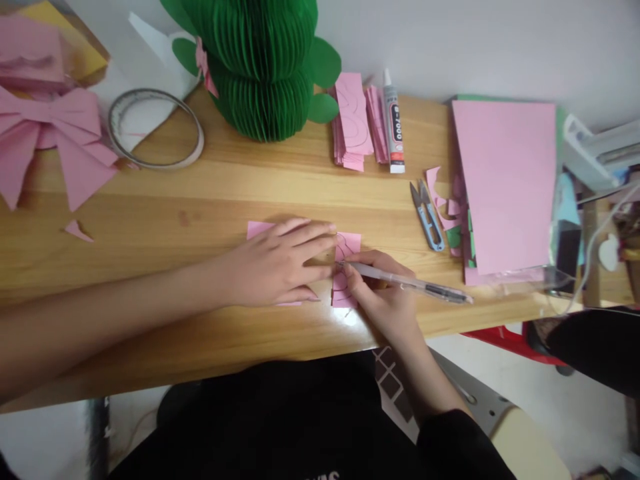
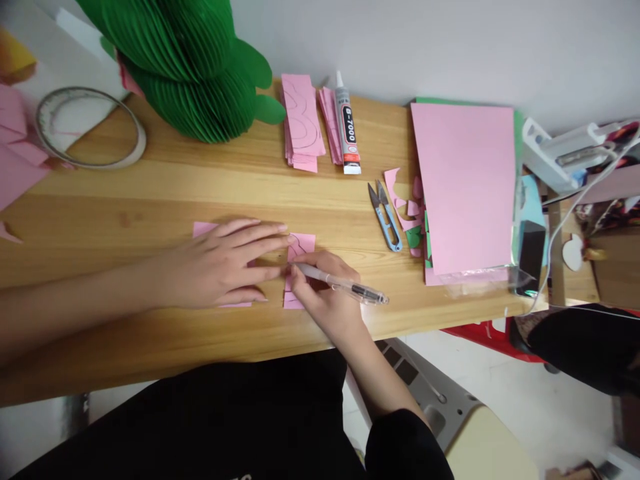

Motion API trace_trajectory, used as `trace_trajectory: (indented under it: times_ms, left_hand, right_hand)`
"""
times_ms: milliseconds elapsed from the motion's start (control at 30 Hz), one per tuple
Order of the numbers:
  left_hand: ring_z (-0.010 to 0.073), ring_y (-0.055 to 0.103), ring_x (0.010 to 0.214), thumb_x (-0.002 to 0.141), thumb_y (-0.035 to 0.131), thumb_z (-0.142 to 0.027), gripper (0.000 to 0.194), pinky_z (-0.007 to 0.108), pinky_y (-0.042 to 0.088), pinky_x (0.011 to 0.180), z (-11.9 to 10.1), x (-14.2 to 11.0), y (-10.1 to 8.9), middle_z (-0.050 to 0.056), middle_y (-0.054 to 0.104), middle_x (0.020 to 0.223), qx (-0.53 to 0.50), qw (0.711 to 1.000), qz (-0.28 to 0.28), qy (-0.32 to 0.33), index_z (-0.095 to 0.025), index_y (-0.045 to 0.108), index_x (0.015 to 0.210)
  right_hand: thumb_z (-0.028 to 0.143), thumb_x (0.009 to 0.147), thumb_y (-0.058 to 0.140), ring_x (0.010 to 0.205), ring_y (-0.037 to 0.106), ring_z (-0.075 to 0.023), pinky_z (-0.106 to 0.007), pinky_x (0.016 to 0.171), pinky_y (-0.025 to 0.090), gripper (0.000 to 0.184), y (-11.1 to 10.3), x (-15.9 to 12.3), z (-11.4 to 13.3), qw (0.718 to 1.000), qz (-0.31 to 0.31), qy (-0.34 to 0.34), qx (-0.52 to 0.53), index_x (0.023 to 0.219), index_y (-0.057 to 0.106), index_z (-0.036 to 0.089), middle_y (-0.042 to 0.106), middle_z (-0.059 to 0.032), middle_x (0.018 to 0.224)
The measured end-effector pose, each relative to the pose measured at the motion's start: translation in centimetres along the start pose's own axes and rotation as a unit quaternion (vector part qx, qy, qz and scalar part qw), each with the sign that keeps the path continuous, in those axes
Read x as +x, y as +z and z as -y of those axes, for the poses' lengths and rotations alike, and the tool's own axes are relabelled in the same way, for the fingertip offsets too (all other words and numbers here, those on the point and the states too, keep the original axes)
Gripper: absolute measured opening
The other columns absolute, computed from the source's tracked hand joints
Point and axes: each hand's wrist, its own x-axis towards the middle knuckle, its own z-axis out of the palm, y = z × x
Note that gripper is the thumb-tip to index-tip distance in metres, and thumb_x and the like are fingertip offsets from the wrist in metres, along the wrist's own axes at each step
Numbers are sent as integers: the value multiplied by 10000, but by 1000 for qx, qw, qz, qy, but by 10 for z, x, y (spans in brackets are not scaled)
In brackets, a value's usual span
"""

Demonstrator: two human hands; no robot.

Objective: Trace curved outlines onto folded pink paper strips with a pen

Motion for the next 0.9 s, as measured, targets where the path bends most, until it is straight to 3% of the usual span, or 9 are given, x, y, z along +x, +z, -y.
trace_trajectory:
  times_ms: [433,767,900]
  left_hand:
    - [319,429,1416,975,585,-489,335,470,356,1133,-1,1,-4,134,598,1406,-2,1000,-3,-2,-218,691,1141]
    - [335,402,1436,949,638,-466,352,481,320,1157,-2,0,0,141,542,1476,-18,1000,0,-8,-219,685,1195]
    - [321,383,1451,950,636,-460,345,469,292,1176,-2,0,1,129,533,1489,-34,999,-6,-12,-223,689,1196]
  right_hand:
    - [230,841,646,554,602,-127,-287,529,496,68,2,-1,-2,998,-56,33,-8,875,698,205,715,-5,716]
    - [201,875,650,825,728,-194,-370,771,597,98,3,6,-3,999,-43,-21,-20,936,724,218,774,-49,907]
    - [202,884,660,852,736,-197,-376,800,605,108,4,9,-5,999,-34,-33,-13,952,740,228,783,-53,939]
